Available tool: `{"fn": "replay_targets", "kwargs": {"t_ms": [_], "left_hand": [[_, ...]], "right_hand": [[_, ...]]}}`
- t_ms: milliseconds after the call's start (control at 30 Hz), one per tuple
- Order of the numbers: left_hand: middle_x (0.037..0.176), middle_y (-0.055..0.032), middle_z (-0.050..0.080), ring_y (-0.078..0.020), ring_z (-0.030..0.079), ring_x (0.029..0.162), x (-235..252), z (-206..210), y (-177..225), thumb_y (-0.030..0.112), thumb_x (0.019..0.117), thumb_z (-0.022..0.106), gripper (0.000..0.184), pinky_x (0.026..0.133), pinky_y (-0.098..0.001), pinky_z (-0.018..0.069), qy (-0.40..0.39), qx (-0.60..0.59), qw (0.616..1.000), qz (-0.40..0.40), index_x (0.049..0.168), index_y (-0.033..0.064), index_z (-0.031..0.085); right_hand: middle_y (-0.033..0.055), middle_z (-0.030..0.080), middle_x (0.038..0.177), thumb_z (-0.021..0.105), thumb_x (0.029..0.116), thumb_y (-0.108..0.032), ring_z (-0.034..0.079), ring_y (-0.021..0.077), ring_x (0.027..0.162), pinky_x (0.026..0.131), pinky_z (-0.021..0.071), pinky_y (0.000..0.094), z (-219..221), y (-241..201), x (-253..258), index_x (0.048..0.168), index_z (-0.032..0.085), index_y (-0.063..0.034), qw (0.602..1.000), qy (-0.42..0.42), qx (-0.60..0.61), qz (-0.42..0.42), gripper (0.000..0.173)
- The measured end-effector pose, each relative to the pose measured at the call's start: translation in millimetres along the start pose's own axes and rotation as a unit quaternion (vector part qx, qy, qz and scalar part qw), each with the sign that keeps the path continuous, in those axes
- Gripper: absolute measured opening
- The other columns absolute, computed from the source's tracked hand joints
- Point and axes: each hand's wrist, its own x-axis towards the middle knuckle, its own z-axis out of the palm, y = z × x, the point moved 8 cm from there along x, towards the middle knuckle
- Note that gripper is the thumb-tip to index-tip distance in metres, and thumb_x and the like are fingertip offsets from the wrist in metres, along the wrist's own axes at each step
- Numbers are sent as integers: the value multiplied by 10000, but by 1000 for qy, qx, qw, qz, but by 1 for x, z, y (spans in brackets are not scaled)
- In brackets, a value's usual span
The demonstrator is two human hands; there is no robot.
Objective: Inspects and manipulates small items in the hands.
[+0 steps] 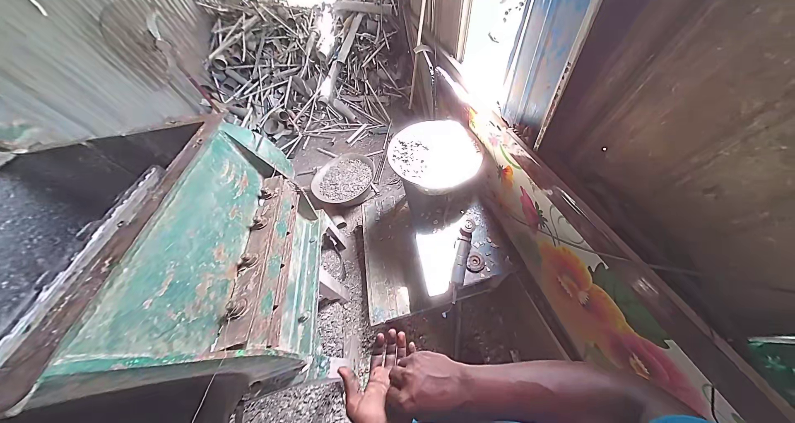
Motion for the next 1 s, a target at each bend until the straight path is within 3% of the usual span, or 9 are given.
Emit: {"fn": "replay_targets", "kwargs": {"t_ms": [67, 133, 233, 333, 367, 433, 600, 800, 1000], "left_hand": [[1067, -83, 777, -279, 736, 1042, -4, 10, -3, 827, 934, 98, 956, 954, -478, 568, -14, -23, 1000, -15, 1150, 133, 720], [868, -51, 764, -225, 757, 882, -22, 45, 7, 714, 996, 8, 882, 825, -394, 598, 93, -1, 995, -24, 1003, 100, 643], [879, -58, 722, -190, 736, 900, -39, 74, 23, 583, 1037, -80, 836, 815, -321, 580, 102, 7, 995, -18, 1091, 18, 533], [998, -69, 763, -219, 736, 1001, -23, 49, 16, 704, 975, -69, 930, 857, -351, 584, 49, -14, 999, -2, 1115, 69, 597], [1128, -122, 746, -270, 708, 1111, -14, 34, 11, 759, 957, -18, 972, 947, -397, 566, -8, -40, 999, 11, 1217, 48, 591], [1119, -107, 751, -259, 716, 1092, -8, 25, 9, 799, 942, 19, 973, 955, -399, 566, 19, -31, 999, 17, 1214, 81, 617], [1127, -71, 765, -259, 718, 1100, -2, 8, 4, 882, 887, 116, 983, 984, -450, 558, -2, -19, 1000, -5, 1206, 158, 699], [1204, -54, 738, -245, 695, 1148, -3, 8, -2, 889, 881, 207, 951, 1020, -431, 534, -25, -35, 999, -15, 1307, 154, 635], [1261, -29, 707, -217, 680, 1159, -3, 1, 3, 900, 870, 221, 941, 984, -426, 545, 7, -10, 1000, 9, 1410, 203, 548]], "right_hand": [[236, 668, 948, 503, 1014, -19, 682, 413, 897, 761, 558, 562, -3, 1, 7, 996, 671, 44, 997, -57, 15, 56, 181], [252, 668, 942, 487, 1029, -36, 682, 443, 892, 745, 544, 599, -9, 3, 15, 1019, 652, 55, 991, -76, 35, 101, 189], [219, 670, 883, 505, 1030, -68, 693, 407, 835, 700, 560, 563, -13, 5, 13, 1005, 654, 18, 996, 13, 36, 82, 174], [160, 684, 862, 578, 976, -49, 699, 329, 817, 700, 578, 490, -10, 10, 0, 930, 678, -39, 993, 117, 10, 2, 110], [144, 680, 859, 588, 960, -42, 694, 312, 826, 715, 576, 469, -9, 12, -4, 911, 675, -52, 991, 133, -4, -24, 101], [125, 683, 874, 576, 965, -36, 686, 294, 845, 736, 569, 428, -11, 10, -11, 921, 678, -63, 984, 154, -47, -77, 115], [145, 688, 991, 537, 1008, -39, 685, 304, 919, 815, 585, 403, -1, 9, -22, 1070, 681, -20, 983, 88, -66, -145, 158], [188, 667, 875, 554, 967, 14, 691, 354, 787, 653, 575, 508, -11, 12, -3, 874, 670, 12, 1000, 5, 11, -22, 149], [203, 685, 877, 602, 959, -54, 702, 367, 831, 715, 569, 533, -9, 23, 7, 875, 668, 18, 994, 50, 74, 55, 129]]}}
